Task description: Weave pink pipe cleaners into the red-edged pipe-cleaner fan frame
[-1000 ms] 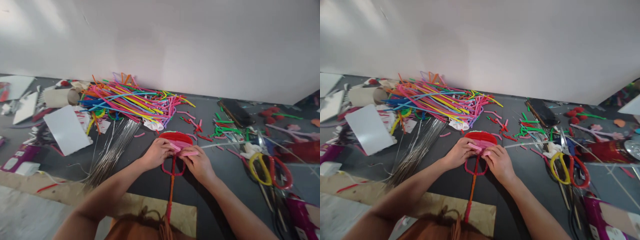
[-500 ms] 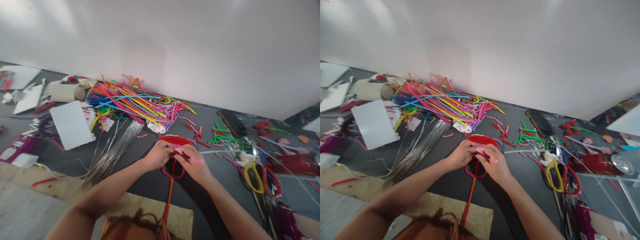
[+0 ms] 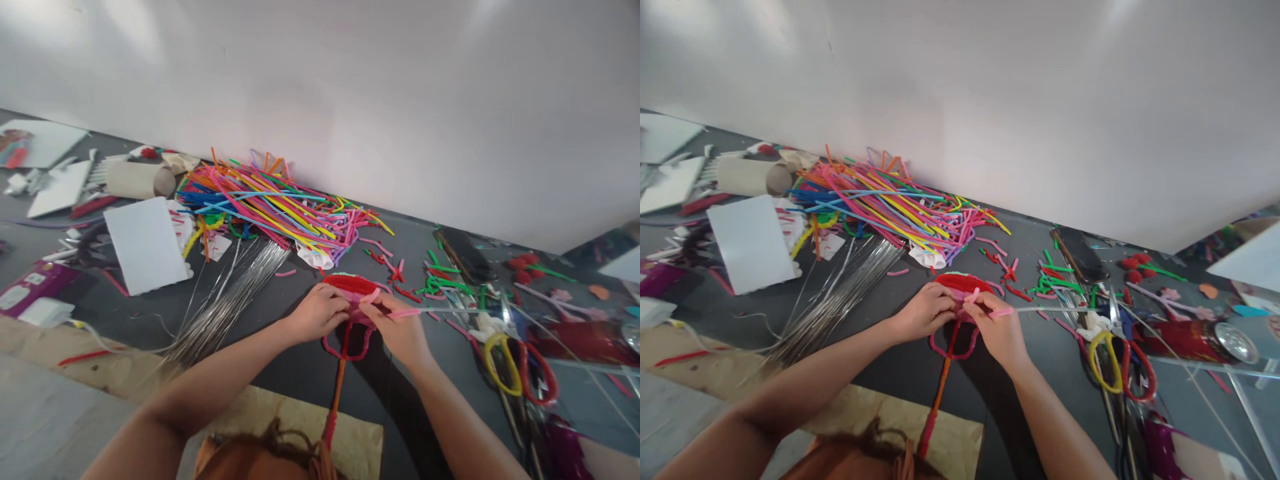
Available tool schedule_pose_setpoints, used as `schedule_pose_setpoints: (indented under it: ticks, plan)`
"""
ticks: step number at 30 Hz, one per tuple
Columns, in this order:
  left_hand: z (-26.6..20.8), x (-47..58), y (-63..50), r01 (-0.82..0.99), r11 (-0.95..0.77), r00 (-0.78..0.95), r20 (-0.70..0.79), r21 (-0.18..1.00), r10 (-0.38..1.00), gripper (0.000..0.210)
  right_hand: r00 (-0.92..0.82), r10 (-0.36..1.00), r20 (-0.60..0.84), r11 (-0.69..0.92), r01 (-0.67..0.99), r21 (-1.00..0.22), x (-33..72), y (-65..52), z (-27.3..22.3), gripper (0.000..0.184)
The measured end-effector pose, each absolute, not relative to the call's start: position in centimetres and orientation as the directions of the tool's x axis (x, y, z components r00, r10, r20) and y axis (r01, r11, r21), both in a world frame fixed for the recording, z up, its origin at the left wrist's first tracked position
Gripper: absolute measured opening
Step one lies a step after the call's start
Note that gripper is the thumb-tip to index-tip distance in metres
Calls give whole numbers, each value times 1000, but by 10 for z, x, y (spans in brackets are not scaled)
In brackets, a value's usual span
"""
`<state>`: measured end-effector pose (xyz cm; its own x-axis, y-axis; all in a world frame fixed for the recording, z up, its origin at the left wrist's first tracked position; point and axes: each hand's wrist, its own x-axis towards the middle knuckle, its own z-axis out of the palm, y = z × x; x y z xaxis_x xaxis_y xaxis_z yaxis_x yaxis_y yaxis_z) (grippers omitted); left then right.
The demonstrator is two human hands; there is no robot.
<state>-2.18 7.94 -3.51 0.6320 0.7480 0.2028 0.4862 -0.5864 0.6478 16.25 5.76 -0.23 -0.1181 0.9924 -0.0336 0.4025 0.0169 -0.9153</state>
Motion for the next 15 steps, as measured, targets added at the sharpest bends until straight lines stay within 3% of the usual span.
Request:
schedule_pose_setpoints:
  ticks: [6, 15]
  plan:
    - [-31, -22, 80, 504, -588, 635, 190, 633, 749, 13, -53, 997, -62, -54, 137, -989, 155, 54, -8, 17]
    - [-39, -23, 81, 468, -570, 627, 201, 675, 753, 13, -62, 998, 17, 28, 178, -984, 156, 52, -7, 21]
